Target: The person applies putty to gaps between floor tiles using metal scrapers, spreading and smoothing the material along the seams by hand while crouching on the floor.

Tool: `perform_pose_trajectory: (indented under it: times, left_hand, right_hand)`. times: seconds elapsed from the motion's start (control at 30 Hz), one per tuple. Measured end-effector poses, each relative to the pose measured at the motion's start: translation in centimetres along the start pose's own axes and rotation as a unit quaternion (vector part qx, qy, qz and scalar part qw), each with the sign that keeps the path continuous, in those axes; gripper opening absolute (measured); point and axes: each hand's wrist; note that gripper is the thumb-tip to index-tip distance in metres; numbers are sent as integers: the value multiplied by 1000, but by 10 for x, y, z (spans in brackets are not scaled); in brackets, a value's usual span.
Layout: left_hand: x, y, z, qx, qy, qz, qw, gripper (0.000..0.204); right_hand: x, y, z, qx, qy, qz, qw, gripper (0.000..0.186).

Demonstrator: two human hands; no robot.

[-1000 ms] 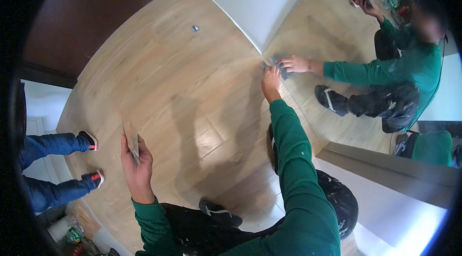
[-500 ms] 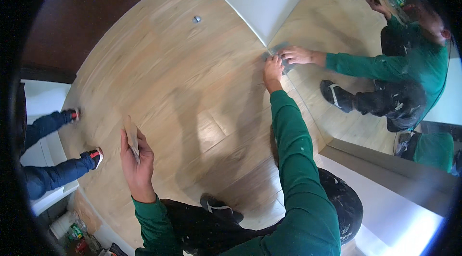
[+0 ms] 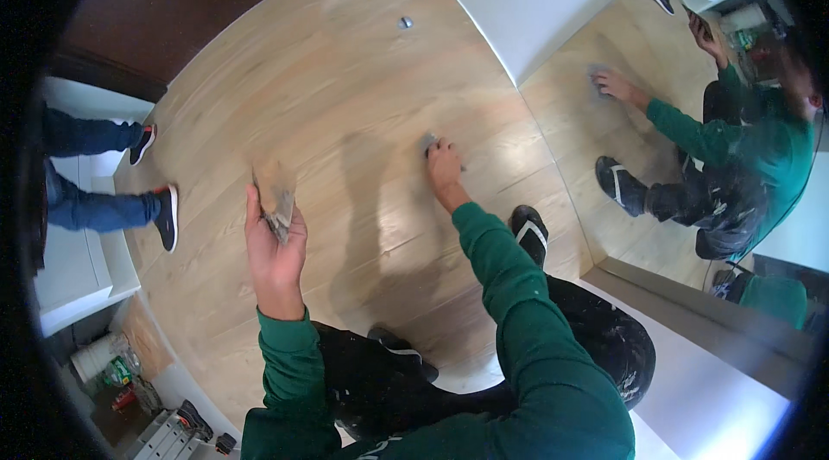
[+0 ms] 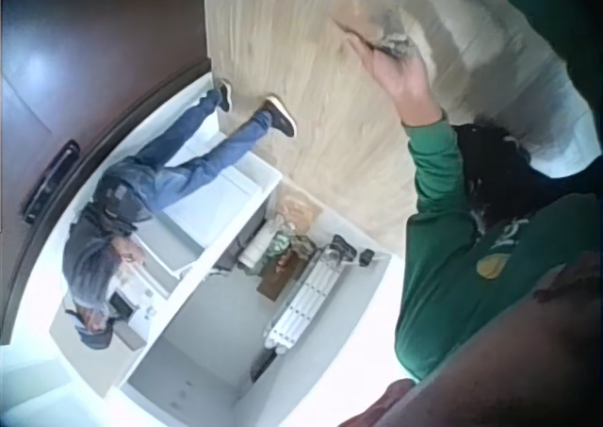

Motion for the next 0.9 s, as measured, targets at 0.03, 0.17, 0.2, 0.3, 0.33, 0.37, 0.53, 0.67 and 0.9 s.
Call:
perform_pose_trajectory:
  times: [0.03, 0.17, 0.2, 0.3, 0.33, 0.37, 0.53, 0.67, 0.9]
  left_hand:
    - [-6, 3, -5, -19, 24, 2, 1000, 25]
    - [0, 5, -8, -21, 2, 24, 999, 31]
    - [-2, 2, -9, -23, -16, 26, 999, 32]
    - [-1, 5, -8, -31, -24, 29, 999, 37]
    - [0, 6, -5, -32, -20, 27, 999, 38]
    - [4, 6, 0, -33, -36, 31, 998, 39]
    - [23, 24, 8, -38, -61, 92, 993, 42]
    - [13, 19, 4, 37, -81, 103, 991, 47]
    - [-4, 6, -9, 167, -126, 59, 976, 45]
  right_hand:
    - [1, -21, -6, 8, -23, 12, 1000, 21]
    - [-12, -68, -28, 22, 30, 41, 998, 19]
    - [-16, -74, -33, 27, 32, 45, 998, 18]
    - [-16, -92, -40, 67, 24, 77, 995, 18]
    - [-12, -94, -42, 93, 11, 96, 991, 18]
    - [-5, -98, -39, 119, 1, 114, 986, 19]
    - [117, -89, -12, 161, -30, 312, 936, 34]
    - [290, -104, -15, 342, 127, 369, 855, 45]
    - [341, -127, -43, 655, 128, 141, 731, 62]
Point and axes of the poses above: each hand's wrist, its own z-axis towards the middle knuckle, its own x-axis out of the back of the hand, y = z × x, and after that the axes turned 3 degrees about x, right-handed
